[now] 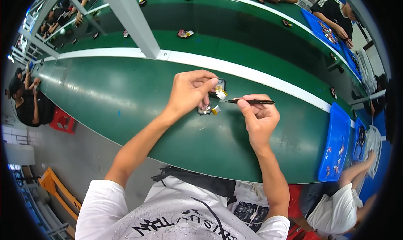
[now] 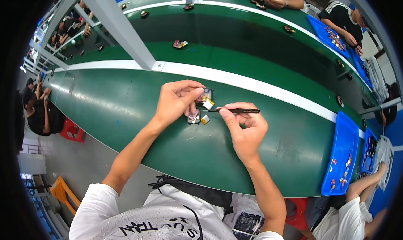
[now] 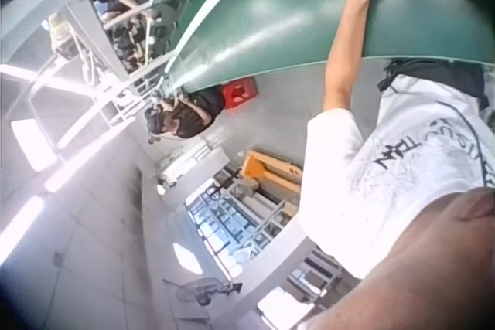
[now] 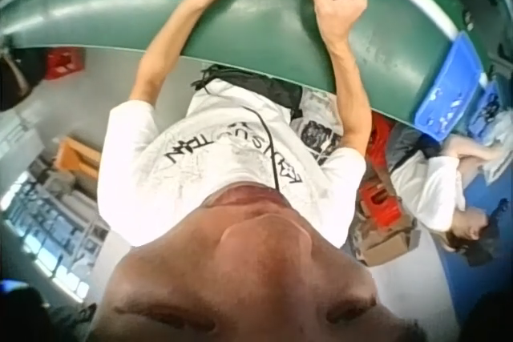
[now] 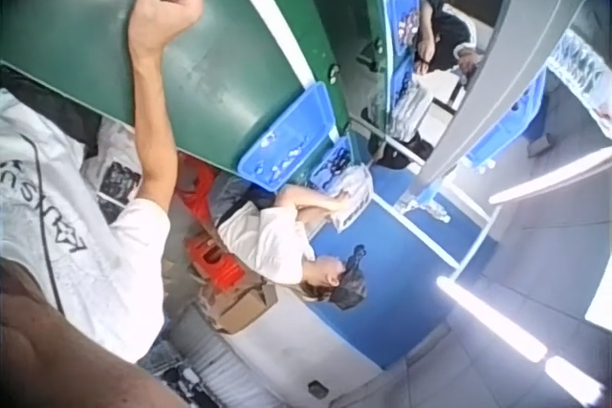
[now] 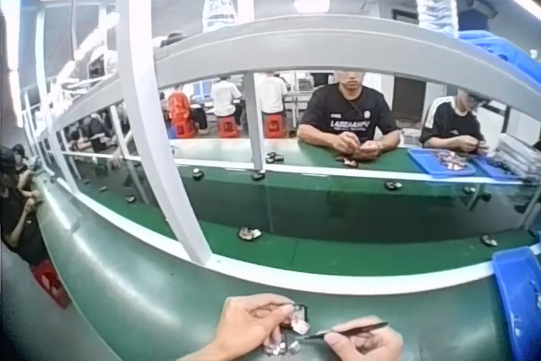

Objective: Assembling small electronic modules using tweezers at a production line workstation.

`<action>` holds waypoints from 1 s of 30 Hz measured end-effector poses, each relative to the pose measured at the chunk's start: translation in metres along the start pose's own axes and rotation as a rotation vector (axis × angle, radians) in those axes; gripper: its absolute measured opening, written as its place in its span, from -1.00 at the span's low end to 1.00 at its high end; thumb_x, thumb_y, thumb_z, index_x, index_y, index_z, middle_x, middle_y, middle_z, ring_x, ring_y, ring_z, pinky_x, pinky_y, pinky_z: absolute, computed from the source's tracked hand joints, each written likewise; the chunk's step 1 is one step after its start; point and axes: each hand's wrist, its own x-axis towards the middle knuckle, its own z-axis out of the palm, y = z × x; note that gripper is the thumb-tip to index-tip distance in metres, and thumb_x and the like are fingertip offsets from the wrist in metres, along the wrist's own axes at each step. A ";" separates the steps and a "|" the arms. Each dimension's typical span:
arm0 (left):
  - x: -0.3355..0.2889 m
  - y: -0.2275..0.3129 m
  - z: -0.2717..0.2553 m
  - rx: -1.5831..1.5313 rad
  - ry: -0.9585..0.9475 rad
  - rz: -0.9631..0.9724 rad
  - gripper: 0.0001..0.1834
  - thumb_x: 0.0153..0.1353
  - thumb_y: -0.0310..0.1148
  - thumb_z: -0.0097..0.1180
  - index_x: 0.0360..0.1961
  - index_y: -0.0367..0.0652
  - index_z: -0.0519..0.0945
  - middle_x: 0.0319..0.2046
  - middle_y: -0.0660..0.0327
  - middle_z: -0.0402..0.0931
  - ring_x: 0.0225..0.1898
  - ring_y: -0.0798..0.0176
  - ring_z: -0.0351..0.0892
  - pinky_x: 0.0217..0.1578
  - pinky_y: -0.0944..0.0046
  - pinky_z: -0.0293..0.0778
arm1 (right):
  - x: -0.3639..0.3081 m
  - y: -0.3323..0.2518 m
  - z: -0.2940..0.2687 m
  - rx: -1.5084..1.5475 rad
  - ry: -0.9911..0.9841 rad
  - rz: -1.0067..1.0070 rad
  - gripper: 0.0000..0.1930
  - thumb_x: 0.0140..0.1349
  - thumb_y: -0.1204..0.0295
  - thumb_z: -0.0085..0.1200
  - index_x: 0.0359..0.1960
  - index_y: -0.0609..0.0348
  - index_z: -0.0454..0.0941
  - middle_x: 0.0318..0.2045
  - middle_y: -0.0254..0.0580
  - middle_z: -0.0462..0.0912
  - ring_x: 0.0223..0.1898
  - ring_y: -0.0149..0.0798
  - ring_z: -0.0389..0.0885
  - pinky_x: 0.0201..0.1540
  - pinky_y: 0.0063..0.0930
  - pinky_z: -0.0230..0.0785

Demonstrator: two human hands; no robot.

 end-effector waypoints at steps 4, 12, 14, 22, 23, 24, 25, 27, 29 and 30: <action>-0.009 -0.008 0.005 -0.006 -0.004 0.048 -0.80 0.36 -0.48 0.22 -0.10 -0.41 0.70 -0.45 0.14 0.68 -0.63 0.46 0.58 -0.68 0.46 0.41 | 0.000 0.009 0.000 -0.105 0.024 -0.014 -0.86 0.24 0.64 0.32 -0.21 0.33 0.63 -0.34 -0.20 0.74 -0.49 -0.63 0.49 -0.44 -0.75 0.28; -0.014 -0.013 0.008 0.048 -0.013 0.180 -0.81 0.33 -0.49 0.25 -0.11 -0.40 0.71 -0.49 0.13 0.70 -0.61 0.45 0.62 -0.67 0.46 0.43 | 0.003 0.017 0.002 -0.181 0.051 -0.045 -0.86 0.22 0.60 0.36 -0.23 0.32 0.64 -0.42 -0.34 0.68 -0.59 -0.68 0.30 -0.52 -0.74 0.09; -0.015 -0.011 0.008 0.058 -0.013 0.193 -0.81 0.33 -0.50 0.25 -0.12 -0.41 0.71 -0.48 0.12 0.70 -0.61 0.44 0.62 -0.67 0.46 0.43 | 0.004 0.017 0.002 -0.201 0.054 -0.057 -0.85 0.22 0.60 0.36 -0.23 0.32 0.64 -0.45 -0.38 0.66 -0.59 -0.70 0.28 -0.53 -0.74 0.06; -0.017 -0.014 0.013 0.082 -0.014 0.267 -0.81 0.32 -0.52 0.25 -0.11 -0.41 0.71 -0.45 0.10 0.71 -0.59 0.41 0.65 -0.67 0.45 0.44 | 0.003 0.014 0.000 -0.189 0.042 0.024 -0.85 0.22 0.59 0.36 -0.22 0.33 0.64 -0.46 -0.39 0.65 -0.59 -0.70 0.31 -0.56 -0.74 0.04; -0.018 -0.012 0.013 0.061 -0.022 0.277 -0.81 0.32 -0.52 0.25 -0.10 -0.42 0.70 -0.44 0.09 0.72 -0.59 0.40 0.65 -0.67 0.45 0.45 | 0.003 0.010 0.000 -0.136 0.044 0.087 -0.84 0.23 0.59 0.36 -0.21 0.33 0.64 -0.45 -0.37 0.66 -0.59 -0.70 0.33 -0.56 -0.74 0.04; -0.018 -0.011 0.014 0.041 -0.029 0.286 -0.81 0.31 -0.52 0.25 -0.10 -0.42 0.70 -0.43 0.08 0.72 -0.59 0.39 0.66 -0.67 0.45 0.45 | 0.004 0.007 0.000 -0.136 0.046 0.086 -0.84 0.23 0.59 0.36 -0.21 0.33 0.64 -0.45 -0.37 0.66 -0.59 -0.70 0.33 -0.56 -0.74 0.04; -0.019 -0.011 0.014 0.041 -0.031 0.286 -0.81 0.31 -0.52 0.25 -0.10 -0.42 0.70 -0.43 0.08 0.72 -0.59 0.39 0.66 -0.67 0.45 0.45 | 0.005 0.004 0.000 -0.076 0.058 0.162 -0.85 0.24 0.58 0.35 -0.21 0.33 0.63 -0.44 -0.34 0.68 -0.59 -0.70 0.36 -0.58 -0.74 0.05; -0.020 -0.009 0.015 0.001 -0.048 0.244 -0.80 0.31 -0.52 0.25 -0.09 -0.44 0.70 -0.40 0.07 0.73 -0.58 0.37 0.67 -0.67 0.44 0.47 | 0.006 0.001 -0.001 -0.015 0.071 0.238 -0.85 0.25 0.58 0.34 -0.21 0.32 0.63 -0.43 -0.31 0.69 -0.58 -0.70 0.39 -0.59 -0.74 0.05; -0.021 -0.009 0.015 -0.012 -0.051 0.224 -0.79 0.32 -0.52 0.25 -0.09 -0.44 0.70 -0.40 0.07 0.73 -0.57 0.37 0.67 -0.67 0.45 0.47 | 0.007 0.001 -0.004 0.005 0.044 0.304 -0.86 0.27 0.57 0.32 -0.20 0.32 0.62 -0.41 -0.27 0.71 -0.57 -0.68 0.43 -0.62 -0.73 0.05; -0.021 -0.009 0.015 -0.025 -0.052 0.203 -0.79 0.32 -0.52 0.25 -0.09 -0.45 0.70 -0.40 0.07 0.73 -0.57 0.37 0.68 -0.66 0.45 0.47 | 0.008 0.001 -0.004 0.006 0.045 0.305 -0.86 0.27 0.57 0.32 -0.20 0.32 0.62 -0.41 -0.27 0.71 -0.57 -0.68 0.43 -0.62 -0.73 0.05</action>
